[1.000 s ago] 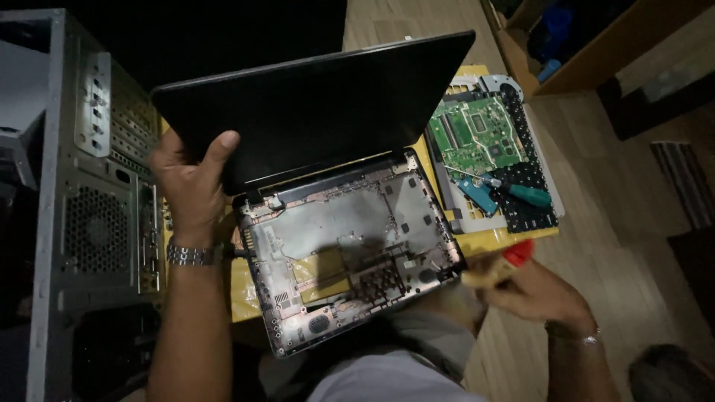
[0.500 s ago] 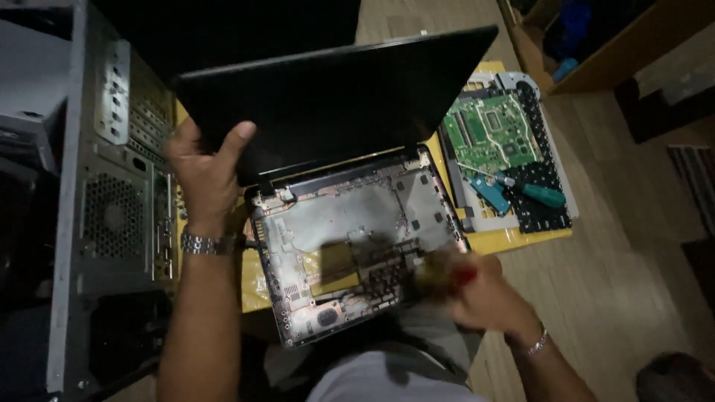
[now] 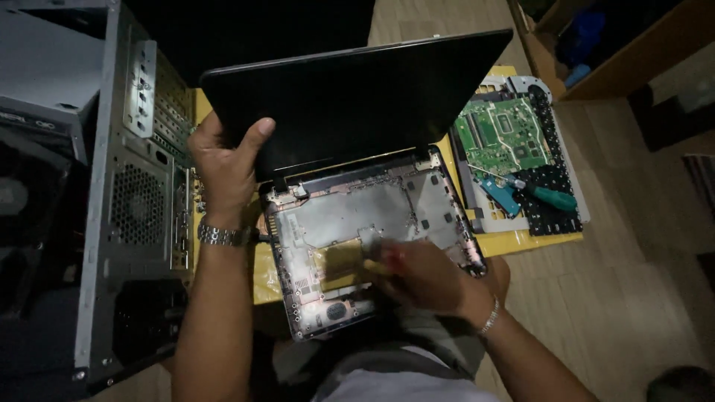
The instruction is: Disassembling a laptop, cleaning the internal chassis with a brush, and re-installing the motherboard.
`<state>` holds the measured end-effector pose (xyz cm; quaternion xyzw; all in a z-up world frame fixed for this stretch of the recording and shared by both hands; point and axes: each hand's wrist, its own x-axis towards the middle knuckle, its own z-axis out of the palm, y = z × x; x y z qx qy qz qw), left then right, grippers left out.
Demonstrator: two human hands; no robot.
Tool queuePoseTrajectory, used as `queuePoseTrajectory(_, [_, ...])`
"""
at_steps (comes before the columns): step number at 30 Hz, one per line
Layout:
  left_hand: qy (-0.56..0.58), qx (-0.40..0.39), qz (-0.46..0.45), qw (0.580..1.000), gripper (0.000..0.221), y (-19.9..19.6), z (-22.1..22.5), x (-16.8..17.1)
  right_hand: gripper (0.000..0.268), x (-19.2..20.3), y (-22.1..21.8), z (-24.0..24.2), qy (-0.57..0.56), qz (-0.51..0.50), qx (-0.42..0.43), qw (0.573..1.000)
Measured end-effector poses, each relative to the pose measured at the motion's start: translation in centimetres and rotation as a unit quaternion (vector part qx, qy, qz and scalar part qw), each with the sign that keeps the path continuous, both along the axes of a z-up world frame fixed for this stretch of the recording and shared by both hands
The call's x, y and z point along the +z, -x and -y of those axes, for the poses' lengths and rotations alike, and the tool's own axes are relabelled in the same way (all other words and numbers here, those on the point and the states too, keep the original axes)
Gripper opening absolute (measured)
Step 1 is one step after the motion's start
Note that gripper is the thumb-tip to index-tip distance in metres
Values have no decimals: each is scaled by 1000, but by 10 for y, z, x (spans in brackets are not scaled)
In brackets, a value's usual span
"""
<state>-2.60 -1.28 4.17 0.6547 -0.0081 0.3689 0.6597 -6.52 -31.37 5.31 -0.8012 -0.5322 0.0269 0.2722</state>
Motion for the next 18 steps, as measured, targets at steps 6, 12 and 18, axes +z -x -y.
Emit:
queuePoseTrajectory(6, [13, 5, -18, 1000, 15, 6, 8, 16, 37, -26, -66, 77, 247, -119, -268, 924])
queuePoseTrajectory(12, [44, 13, 5, 999, 19, 3, 9, 6, 26, -30, -66, 41, 76, -102, -84, 988])
queuePoseTrajectory(18, [54, 3, 16, 998, 17, 6, 15, 20, 28, -57, -108, 7, 13, 125, -140, 982])
